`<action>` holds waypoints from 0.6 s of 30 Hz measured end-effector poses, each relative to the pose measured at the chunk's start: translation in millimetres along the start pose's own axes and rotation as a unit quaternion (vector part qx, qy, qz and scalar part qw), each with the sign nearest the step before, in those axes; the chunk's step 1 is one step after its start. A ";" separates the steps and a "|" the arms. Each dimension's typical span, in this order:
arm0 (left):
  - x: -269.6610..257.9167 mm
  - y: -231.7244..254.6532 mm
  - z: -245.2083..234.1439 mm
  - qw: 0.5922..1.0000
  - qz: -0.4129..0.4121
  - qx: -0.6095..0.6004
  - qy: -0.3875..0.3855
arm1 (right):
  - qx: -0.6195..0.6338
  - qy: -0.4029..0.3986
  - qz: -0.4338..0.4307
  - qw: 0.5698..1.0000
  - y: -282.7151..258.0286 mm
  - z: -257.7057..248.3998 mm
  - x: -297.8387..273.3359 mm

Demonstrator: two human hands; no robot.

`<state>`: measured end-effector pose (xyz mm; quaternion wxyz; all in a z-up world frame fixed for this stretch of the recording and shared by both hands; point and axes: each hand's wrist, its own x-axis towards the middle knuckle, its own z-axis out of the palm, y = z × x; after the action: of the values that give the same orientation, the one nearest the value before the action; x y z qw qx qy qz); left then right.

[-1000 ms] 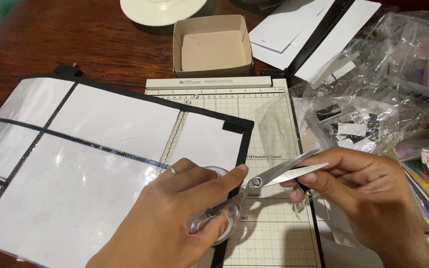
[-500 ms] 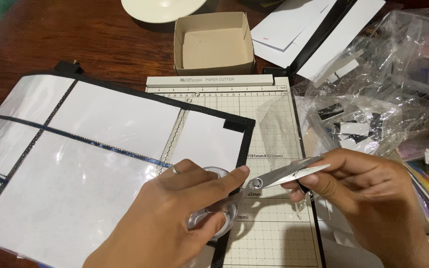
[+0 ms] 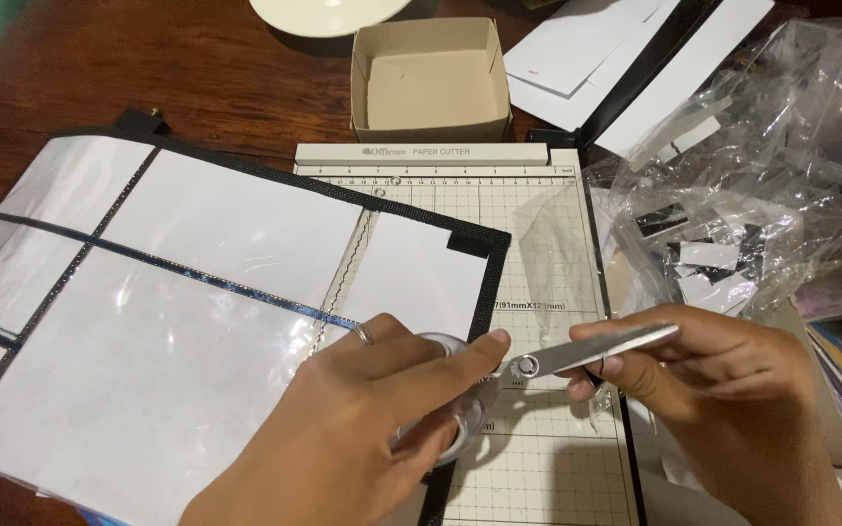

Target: The person organizes a photo album by inserting printed photos into plastic sleeves, using scissors to cut tape or black strips, and applying adhesive strips to secure the pages within a binder.

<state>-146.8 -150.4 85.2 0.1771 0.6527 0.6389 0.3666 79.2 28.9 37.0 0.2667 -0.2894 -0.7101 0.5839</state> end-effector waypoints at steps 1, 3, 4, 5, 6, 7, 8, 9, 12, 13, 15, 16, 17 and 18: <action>0.7 0.0 0.3 1.000 0.010 0.014 0.009 | -0.047 -0.011 -0.034 0.998 0.5 -0.8 3.2; -0.4 1.2 -1.2 0.999 0.024 0.033 0.027 | -0.138 -0.030 -0.098 0.985 0.4 -0.5 7.8; -1.2 2.1 -2.7 0.998 0.027 0.040 0.038 | -0.112 -0.001 -0.026 0.993 -1.5 -0.5 8.9; -2.8 4.4 -3.7 0.997 0.031 0.046 0.048 | -0.085 0.027 0.046 0.995 -4.6 -1.6 13.8; -4.2 6.2 -7.7 0.998 0.046 0.038 0.021 | -0.058 0.058 0.112 0.990 -8.9 -2.5 21.1; -7.3 8.9 -13.6 0.998 0.061 0.030 -0.006 | 0.001 0.061 0.119 0.991 -13.4 -2.6 27.2; -9.6 13.0 -15.5 0.996 0.077 0.022 -0.033 | 0.059 0.064 0.125 0.988 -18.0 -4.5 32.3; -10.9 18.6 -12.6 0.994 0.041 0.012 -0.103 | 0.117 0.065 0.129 0.982 -22.8 -7.9 33.8; -7.7 35.8 8.6 0.967 0.005 0.033 -0.252 | 0.180 0.020 0.083 0.980 -30.9 -15.2 38.0; -1.5 41.2 23.8 0.961 0.042 0.073 -0.264 | 0.177 0.031 0.077 0.981 -32.8 -19.7 39.7; 7.0 49.5 48.4 0.949 0.140 0.162 -0.230 | 0.173 0.045 0.073 0.981 -34.8 -23.9 41.3; 12.0 51.2 59.5 0.939 0.204 0.210 -0.183 | 0.171 0.050 0.064 0.982 -35.2 -26.2 41.4; 18.1 52.2 72.3 0.934 0.239 0.214 -0.159 | 0.168 0.055 0.055 0.983 -35.4 -29.1 41.1; 23.4 52.3 85.5 0.928 0.270 0.218 -0.136 | 0.166 0.058 0.048 0.983 -34.7 -30.8 40.2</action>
<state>-51.7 -113.9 70.5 0.0101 0.8667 0.4726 0.1595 70.0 73.5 78.2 0.3235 -0.3080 -0.5716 0.6883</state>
